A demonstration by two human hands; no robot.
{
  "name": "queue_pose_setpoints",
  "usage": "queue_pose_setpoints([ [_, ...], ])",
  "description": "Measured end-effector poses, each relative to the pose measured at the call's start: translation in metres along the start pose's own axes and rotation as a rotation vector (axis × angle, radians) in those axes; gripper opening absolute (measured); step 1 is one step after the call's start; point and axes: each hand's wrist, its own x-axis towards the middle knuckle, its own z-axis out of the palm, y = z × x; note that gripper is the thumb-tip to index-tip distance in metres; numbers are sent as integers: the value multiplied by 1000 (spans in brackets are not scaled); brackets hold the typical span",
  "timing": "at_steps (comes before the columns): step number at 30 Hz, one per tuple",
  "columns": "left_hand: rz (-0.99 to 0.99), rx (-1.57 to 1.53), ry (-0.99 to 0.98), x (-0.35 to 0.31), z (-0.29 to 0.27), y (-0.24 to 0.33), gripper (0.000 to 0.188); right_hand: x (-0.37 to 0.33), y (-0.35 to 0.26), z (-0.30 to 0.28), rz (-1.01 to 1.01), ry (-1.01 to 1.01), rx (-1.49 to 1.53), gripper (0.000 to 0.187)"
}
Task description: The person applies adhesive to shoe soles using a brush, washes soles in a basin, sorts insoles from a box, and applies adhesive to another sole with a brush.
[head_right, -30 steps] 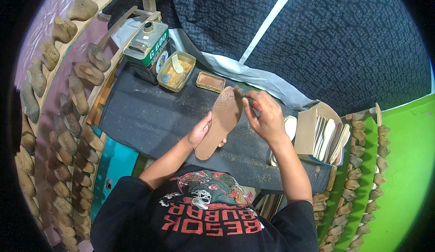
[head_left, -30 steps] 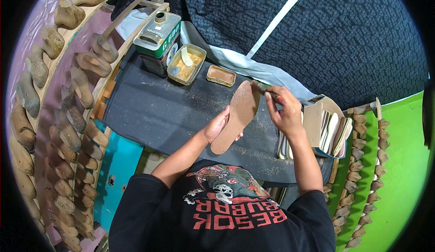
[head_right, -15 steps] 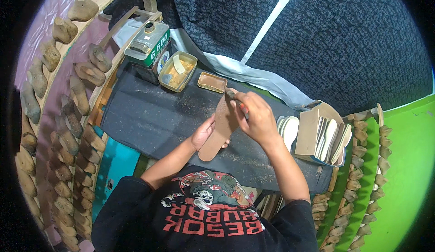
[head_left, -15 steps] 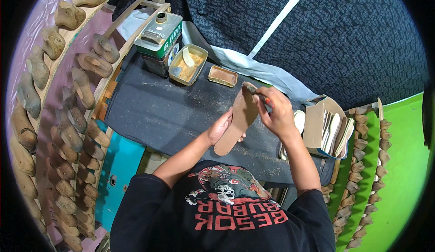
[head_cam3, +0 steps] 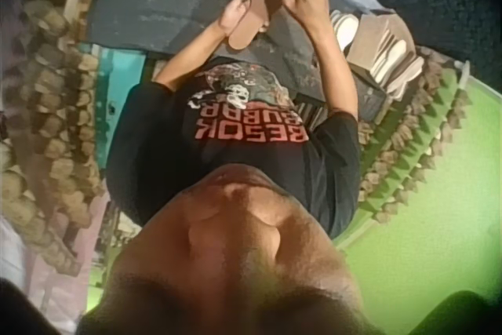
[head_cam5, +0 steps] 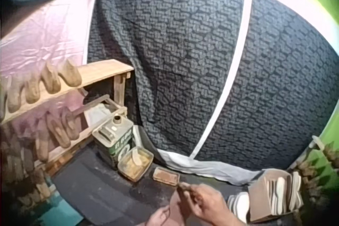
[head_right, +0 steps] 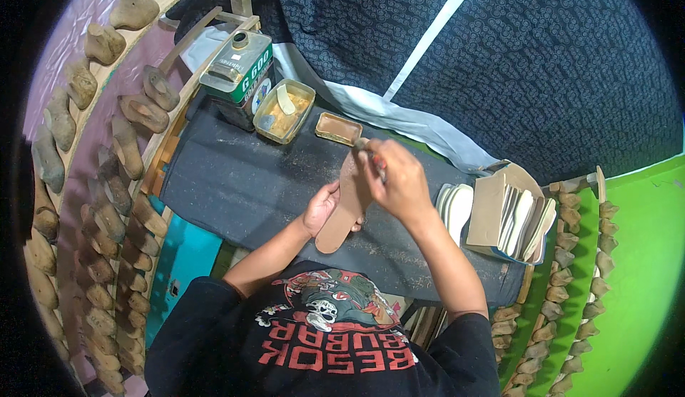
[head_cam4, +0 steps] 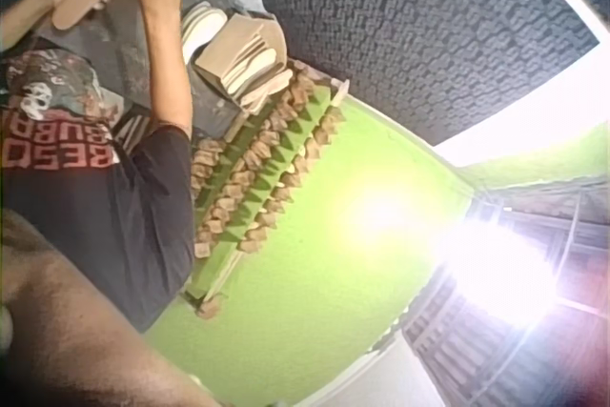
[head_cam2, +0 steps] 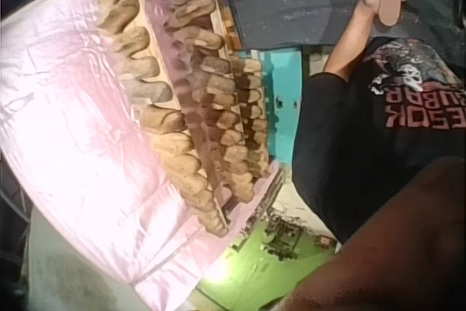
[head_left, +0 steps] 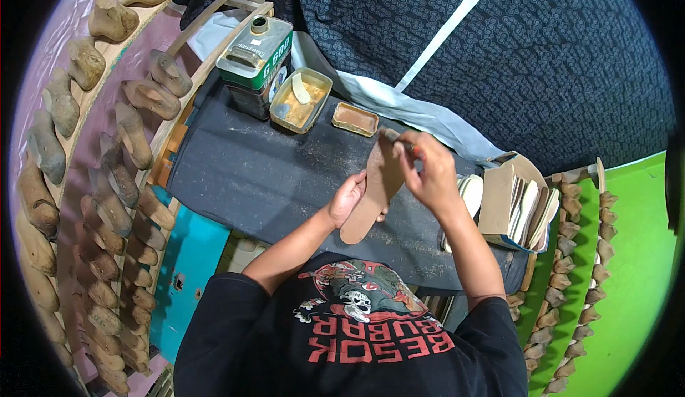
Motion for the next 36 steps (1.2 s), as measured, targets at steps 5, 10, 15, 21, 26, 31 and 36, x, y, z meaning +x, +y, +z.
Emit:
queue_pose_setpoints([
  [5,22,141,37,-2,1,1,57,5,0,2,58,-47,-46,17],
  [10,127,88,145,-19,-11,22,56,-6,-12,17,62,-240,127,18],
  [15,308,92,201,-37,0,45,57,16,26,31,321,27,128,19],
  [21,398,183,311,-41,8,53,56,25,99,84,437,-107,103,25],
  [26,421,133,303,-38,12,53,56,23,118,116,410,-239,78,26],
  [31,387,196,321,-36,4,46,56,20,121,124,396,-289,79,27],
  [36,371,189,337,-31,-10,42,58,16,123,105,450,-154,139,27],
])
